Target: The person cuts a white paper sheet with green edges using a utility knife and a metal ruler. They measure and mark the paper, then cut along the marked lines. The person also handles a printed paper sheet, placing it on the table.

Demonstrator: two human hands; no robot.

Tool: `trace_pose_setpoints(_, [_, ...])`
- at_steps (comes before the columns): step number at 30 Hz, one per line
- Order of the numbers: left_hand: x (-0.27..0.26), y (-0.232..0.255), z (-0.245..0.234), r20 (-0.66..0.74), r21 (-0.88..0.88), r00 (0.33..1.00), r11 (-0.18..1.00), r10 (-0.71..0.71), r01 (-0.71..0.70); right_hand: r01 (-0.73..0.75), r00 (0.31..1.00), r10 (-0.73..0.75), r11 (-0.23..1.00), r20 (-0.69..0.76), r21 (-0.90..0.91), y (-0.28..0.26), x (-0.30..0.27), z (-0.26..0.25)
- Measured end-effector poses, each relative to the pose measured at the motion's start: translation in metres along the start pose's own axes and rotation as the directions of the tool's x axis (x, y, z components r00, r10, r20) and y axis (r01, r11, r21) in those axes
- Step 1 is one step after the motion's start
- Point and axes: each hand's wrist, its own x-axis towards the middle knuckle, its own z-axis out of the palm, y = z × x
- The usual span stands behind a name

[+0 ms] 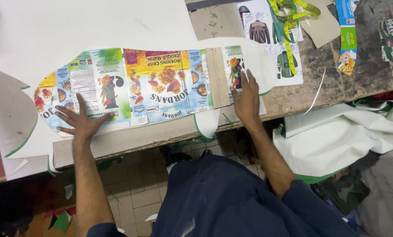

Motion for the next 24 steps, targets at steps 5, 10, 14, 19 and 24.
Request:
trace_pose_setpoints(5, [-0.001,-0.007,-0.001,0.010,0.022,1.000,1.000,-0.001,0.001,0.270,0.954,-0.278,0.959,-0.110,-0.082,-0.036,0.024,0.021])
trace_pose_setpoints(10, [0.002,-0.008,0.002,0.010,0.025,1.000,1.000,-0.015,0.014,0.188,0.954,-0.132,0.963,0.269,-0.195,-0.056,0.048,0.100])
trace_pose_setpoints(14, [0.009,0.001,-0.003,0.017,0.027,1.000,1.000,0.001,-0.002,0.249,0.946,-0.201,0.953,0.254,-0.171,-0.048,0.052,0.111])
trace_pose_setpoints(19, [-0.002,-0.006,0.000,0.009,0.016,1.000,1.000,-0.011,0.011,0.169,0.969,-0.200,0.965,0.146,0.200,-0.020,0.029,0.061])
trace_pose_setpoints(24, [0.002,-0.006,-0.004,0.018,0.026,1.000,1.000,-0.010,0.009,-0.305,0.937,0.346,0.869,-0.039,0.391,0.022,-0.036,0.013])
